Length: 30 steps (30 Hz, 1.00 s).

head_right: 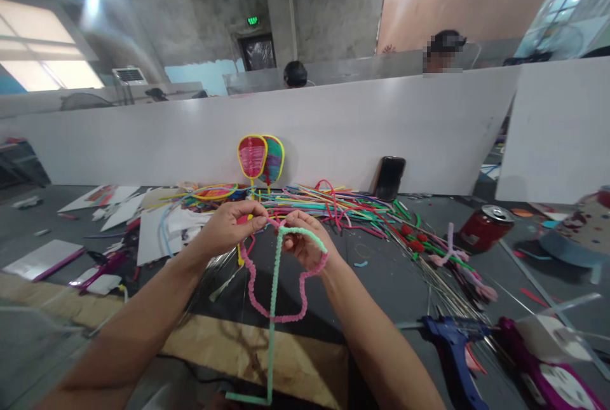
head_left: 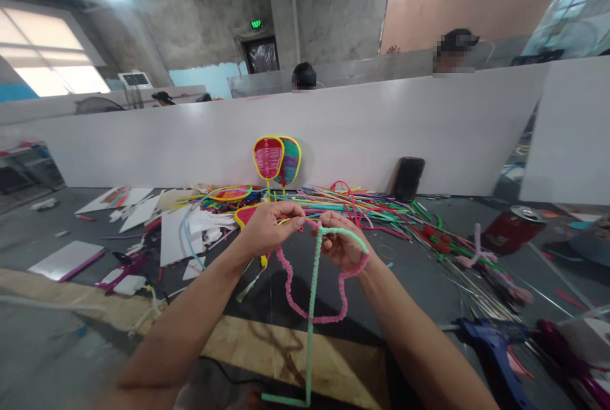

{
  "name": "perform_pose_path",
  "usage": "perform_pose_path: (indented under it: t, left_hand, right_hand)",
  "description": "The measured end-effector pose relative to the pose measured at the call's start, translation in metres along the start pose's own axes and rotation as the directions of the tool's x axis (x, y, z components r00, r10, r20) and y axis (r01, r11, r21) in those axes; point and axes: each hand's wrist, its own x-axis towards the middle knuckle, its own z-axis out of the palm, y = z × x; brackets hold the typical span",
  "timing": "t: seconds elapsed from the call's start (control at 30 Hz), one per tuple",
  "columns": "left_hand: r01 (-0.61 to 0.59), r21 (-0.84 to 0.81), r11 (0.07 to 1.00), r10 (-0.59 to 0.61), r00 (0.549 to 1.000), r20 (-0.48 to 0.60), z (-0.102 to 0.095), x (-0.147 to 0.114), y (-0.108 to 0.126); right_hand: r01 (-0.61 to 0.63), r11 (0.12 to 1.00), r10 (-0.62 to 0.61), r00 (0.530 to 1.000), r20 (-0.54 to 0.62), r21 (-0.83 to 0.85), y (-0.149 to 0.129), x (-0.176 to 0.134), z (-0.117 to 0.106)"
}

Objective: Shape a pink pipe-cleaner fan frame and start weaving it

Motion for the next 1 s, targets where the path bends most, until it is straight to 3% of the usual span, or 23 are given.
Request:
perform_pose_path:
  t: [0.1,0.2,0.33,0.43,0.5,0.57,0.7,0.87,1.0]
  left_hand:
    - [0.035,-0.152,0.988,-0.028,0.998,0.048,0.0,0.001,-0.006]
    - [0.178,-0.443,0.879,-0.108,0.978,0.18,0.004,-0.004,-0.021]
    - [0.385,-0.704,0.596,-0.31,0.92,0.241,0.027,-0.028,-0.047]
    - [0.542,-0.795,0.272,-0.311,0.831,0.461,0.059,-0.058,-0.054]
    - [0.594,-0.785,0.176,-0.256,0.798,0.546,0.081,-0.076,-0.052]
    - [0.622,-0.776,0.106,-0.28,0.767,0.577,0.097,-0.087,-0.047]
    - [0.567,-0.823,0.034,-0.336,0.782,0.525,0.112,-0.093,-0.039]
    - [0.465,-0.885,0.035,-0.451,0.797,0.401,0.11,-0.087,-0.041]
    - [0.356,-0.933,0.057,-0.531,0.802,0.274,0.108,-0.078,-0.045]
  right_hand:
    - [0.006,1.0,-0.006,1.0,0.016,0.014,0.001,0.001,-0.002]
    - [0.027,0.999,-0.028,1.0,0.011,0.046,0.001,0.005,-0.008]
    - [0.077,0.991,-0.068,0.994,-0.083,0.112,-0.001,0.015,-0.023]
    - [0.042,0.993,-0.025,0.988,-0.152,0.112,-0.004,0.024,-0.037]
    - [0.024,0.995,-0.006,0.984,-0.18,0.098,-0.004,0.028,-0.045]
    - [0.034,0.995,-0.015,0.979,-0.203,0.09,-0.002,0.03,-0.051]
    - [0.058,0.996,-0.042,0.977,-0.21,0.068,0.002,0.032,-0.058]
    - [0.09,0.995,-0.098,0.967,-0.237,-0.044,0.0,0.034,-0.067]
    - [0.008,0.998,-0.014,0.996,-0.093,-0.062,0.0,0.03,-0.066]
